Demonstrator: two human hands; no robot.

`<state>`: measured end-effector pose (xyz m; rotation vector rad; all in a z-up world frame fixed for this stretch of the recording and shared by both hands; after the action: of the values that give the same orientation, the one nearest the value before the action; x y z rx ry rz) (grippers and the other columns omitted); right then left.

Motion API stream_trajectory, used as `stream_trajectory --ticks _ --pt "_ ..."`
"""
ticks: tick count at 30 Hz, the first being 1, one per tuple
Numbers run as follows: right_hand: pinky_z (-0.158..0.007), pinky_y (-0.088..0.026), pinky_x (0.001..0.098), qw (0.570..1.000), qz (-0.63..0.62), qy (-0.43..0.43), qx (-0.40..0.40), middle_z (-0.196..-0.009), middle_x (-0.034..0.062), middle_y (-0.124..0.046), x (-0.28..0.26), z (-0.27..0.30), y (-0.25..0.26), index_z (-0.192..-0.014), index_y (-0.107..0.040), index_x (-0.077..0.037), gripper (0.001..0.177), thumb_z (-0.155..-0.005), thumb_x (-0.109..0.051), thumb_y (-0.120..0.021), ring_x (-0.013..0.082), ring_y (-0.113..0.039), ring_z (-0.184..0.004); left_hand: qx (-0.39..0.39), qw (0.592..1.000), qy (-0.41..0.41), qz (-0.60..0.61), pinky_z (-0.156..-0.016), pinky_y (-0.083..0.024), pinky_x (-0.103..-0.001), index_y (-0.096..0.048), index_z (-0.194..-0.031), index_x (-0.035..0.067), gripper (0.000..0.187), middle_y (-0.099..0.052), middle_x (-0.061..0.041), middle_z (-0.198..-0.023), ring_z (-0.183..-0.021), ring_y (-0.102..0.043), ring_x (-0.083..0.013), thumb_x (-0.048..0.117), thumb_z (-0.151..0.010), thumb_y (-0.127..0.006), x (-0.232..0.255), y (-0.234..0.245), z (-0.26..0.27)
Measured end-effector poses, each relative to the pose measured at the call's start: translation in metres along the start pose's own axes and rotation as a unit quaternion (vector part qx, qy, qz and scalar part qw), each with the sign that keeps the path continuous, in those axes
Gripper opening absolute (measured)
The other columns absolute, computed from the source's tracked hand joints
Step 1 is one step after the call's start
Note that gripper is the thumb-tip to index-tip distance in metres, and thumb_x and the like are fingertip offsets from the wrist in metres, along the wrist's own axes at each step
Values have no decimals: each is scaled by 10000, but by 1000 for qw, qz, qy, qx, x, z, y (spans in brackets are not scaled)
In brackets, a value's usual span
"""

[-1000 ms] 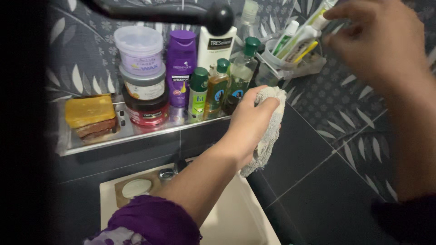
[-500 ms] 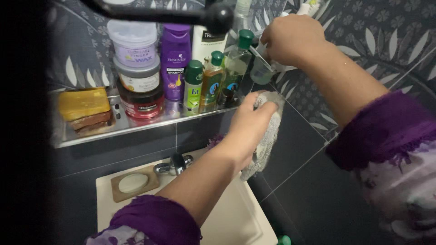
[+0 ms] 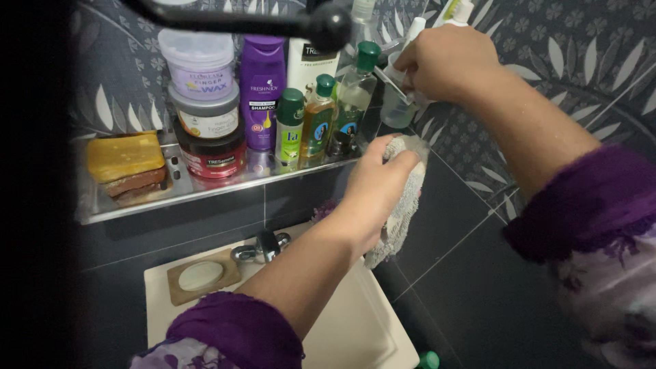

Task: The person wipes a bathroom sink and faucet with a cloth, then wipes and rearranges several bottles and jars on a wall-mounted shelf above the sink. The person also wipes the sink basin and surrounding surfaces before leaving the room.

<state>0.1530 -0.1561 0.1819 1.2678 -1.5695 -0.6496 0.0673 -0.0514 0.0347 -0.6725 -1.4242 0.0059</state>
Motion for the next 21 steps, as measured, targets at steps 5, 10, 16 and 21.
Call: stream_trajectory --ticks 5,10,16,21 --pt "-770 -558 457 999 -29 19 31 -1000 90 -767 -2 14 24 -1189 -796 -273 351 -840 -267 -764 318 -722 -876 -12 1000 -4 25 -554 -528 -325 -586 -1323 112 466 -672 -77 -880 -660 -640 -160 215 -869 -609 1 -1 -1" --pt "-751 -578 439 952 -274 -134 -16 -931 177 -777 9 81 50 -1190 -767 -69 331 -984 -320 -705 274 -742 -811 4 997 -4 76 -596 -548 -382 -591 -1230 87 356 -661 -92 -877 -695 -656 -196 245 -911 -579 -3 14 -12" --pt "-766 -556 429 867 -498 4 16 -1196 213 -724 -35 146 9 -1440 -585 -59 532 -948 -215 -714 278 -687 -960 -127 980 22 150 -786 -546 -467 -574 -1246 48 511 -670 -130 -1107 -999 -665 -272 471 -974 -481 -3 -10 -25" --pt "-655 -655 383 856 -430 -271 99 -1155 134 -737 25 157 10 -1402 -660 -192 503 -904 -127 -637 222 -763 -865 -133 985 38 101 -1029 -543 -590 -408 -1492 116 630 -438 -76 -1540 -1319 -550 -374 516 -1016 -516 -5 -28 -16"
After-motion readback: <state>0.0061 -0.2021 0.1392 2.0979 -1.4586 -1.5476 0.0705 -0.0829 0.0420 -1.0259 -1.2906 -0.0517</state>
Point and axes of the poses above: each hand's wrist, its own z-axis away from the middle knuckle, its own y-axis out of the back of the hand, x = y × z, the point moved 8 cm from there along -z, towards the middle knuckle
